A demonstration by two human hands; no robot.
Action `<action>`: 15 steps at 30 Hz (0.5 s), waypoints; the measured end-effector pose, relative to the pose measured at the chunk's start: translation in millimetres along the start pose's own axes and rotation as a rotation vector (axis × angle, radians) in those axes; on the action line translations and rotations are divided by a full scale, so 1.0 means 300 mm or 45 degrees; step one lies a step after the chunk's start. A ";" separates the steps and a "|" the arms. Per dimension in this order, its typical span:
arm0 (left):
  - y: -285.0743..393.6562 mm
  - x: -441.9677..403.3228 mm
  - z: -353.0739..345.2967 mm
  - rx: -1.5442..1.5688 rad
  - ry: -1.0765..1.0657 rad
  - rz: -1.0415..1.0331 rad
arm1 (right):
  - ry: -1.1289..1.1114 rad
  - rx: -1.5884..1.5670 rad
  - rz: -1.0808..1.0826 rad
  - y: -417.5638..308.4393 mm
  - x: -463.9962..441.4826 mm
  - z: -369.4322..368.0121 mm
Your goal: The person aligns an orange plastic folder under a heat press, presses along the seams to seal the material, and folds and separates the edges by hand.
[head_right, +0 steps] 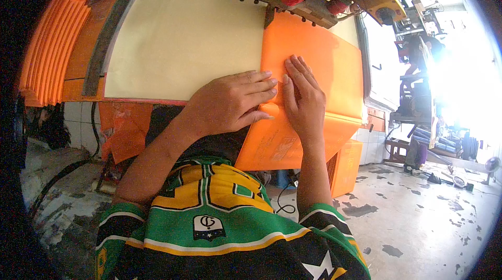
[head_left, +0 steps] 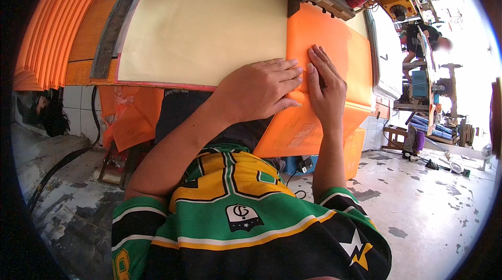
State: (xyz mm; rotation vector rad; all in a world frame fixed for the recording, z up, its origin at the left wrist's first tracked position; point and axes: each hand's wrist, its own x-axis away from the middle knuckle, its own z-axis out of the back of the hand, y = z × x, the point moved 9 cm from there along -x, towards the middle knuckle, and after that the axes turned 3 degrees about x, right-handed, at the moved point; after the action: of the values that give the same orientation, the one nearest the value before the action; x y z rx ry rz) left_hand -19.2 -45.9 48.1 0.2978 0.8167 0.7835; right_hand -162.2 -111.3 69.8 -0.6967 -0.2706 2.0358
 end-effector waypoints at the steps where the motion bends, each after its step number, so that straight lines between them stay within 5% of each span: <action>1: 0.000 0.000 0.001 0.000 0.000 0.000 | -0.003 0.007 -0.002 -0.001 -0.001 0.000; 15: 0.002 0.000 0.005 0.010 -0.008 0.006 | 0.012 -0.013 0.012 0.003 0.001 0.000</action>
State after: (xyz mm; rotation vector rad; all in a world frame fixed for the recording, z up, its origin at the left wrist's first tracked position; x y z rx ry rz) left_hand -18.4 -45.4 49.3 0.3088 0.8132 0.7833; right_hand -162.9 -111.6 69.4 -0.7150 -0.2727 2.0410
